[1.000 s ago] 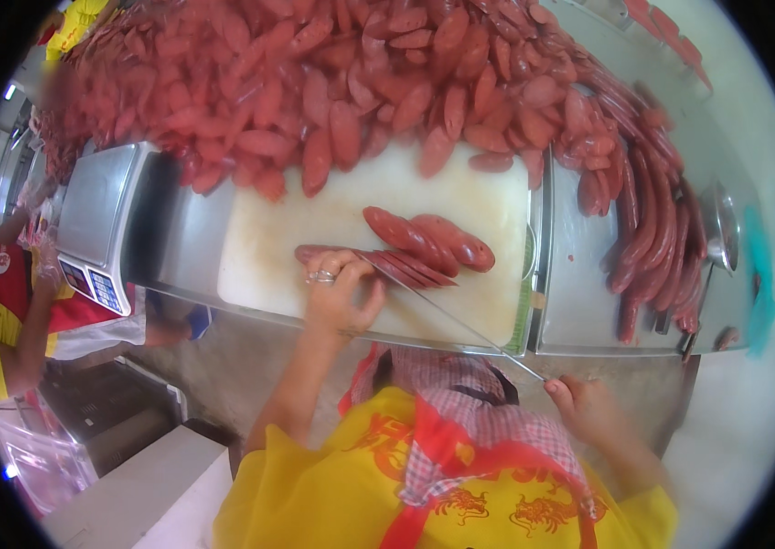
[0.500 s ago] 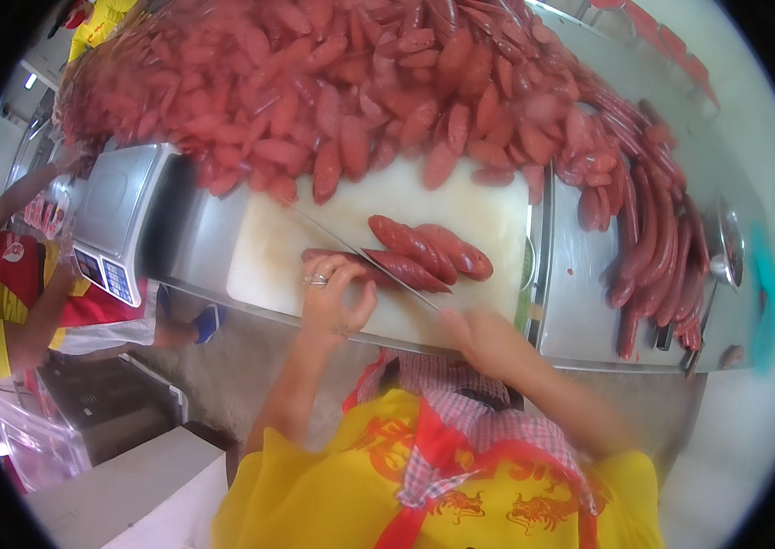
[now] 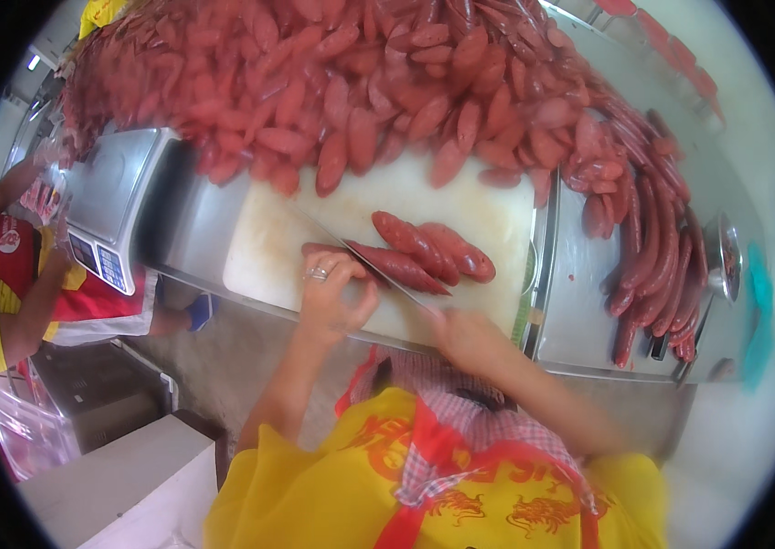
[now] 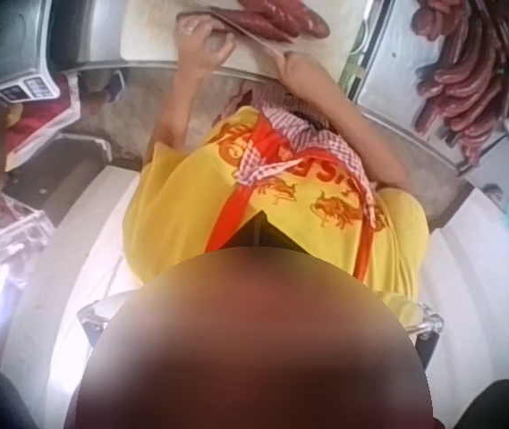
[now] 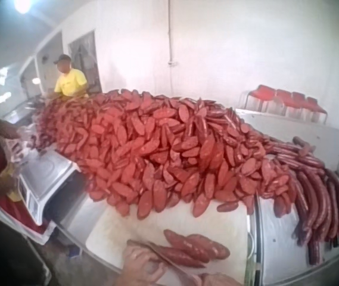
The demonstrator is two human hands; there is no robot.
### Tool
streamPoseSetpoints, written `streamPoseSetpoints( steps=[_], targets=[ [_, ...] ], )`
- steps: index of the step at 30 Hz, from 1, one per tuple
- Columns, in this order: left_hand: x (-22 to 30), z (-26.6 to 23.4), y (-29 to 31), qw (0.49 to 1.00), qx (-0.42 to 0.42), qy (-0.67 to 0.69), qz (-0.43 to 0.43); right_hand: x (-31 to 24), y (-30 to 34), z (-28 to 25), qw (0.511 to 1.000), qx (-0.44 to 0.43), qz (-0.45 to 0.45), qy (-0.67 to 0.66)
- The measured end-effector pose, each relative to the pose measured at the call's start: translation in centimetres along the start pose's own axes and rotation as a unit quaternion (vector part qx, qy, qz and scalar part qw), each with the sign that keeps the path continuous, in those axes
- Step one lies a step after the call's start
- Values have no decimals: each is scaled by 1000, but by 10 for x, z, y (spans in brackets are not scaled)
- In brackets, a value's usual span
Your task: The person slices long red sausages into thin rounds on a white cutting board using a knife. Sliced pieces accumulate on the board and are periodically moved aside to make space for continued cutting.
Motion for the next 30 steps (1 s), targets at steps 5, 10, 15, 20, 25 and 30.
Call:
streamPoseSetpoints(
  steps=[5, 10, 15, 20, 25, 30],
  targets=[
    [-5, -8, 1, 999, 32, -30, -16, -4, 3, -21, 989, 6, 116, -90],
    [-10, -10, 0, 999, 25, -27, -38, -9, 97, -74, 962, -42, 265, -56],
    [-11, -8, 1, 998, 23, -13, -57, -9, 95, -64, 956, -42, 287, -35],
    [-14, -11, 2, 999, 8, -13, -36, -14, -11, 3, 1000, 6, 11, 15],
    [-17, -18, 2, 996, 50, -24, -63, -19, -8, -18, 998, 45, 19, -43],
    [-23, -16, 1, 994, 37, -25, -97, -10, 88, -62, 968, -45, 243, -45]
  ],
)
Point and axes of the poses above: each hand's wrist, its own y-axis away from the middle knuckle, its own z-axis out of the palm, x = y × z, the point moved 3 cm from there along -y, towards the middle knuckle, and after that the axes turned 13 degrees about x, right-handed, at the moved point
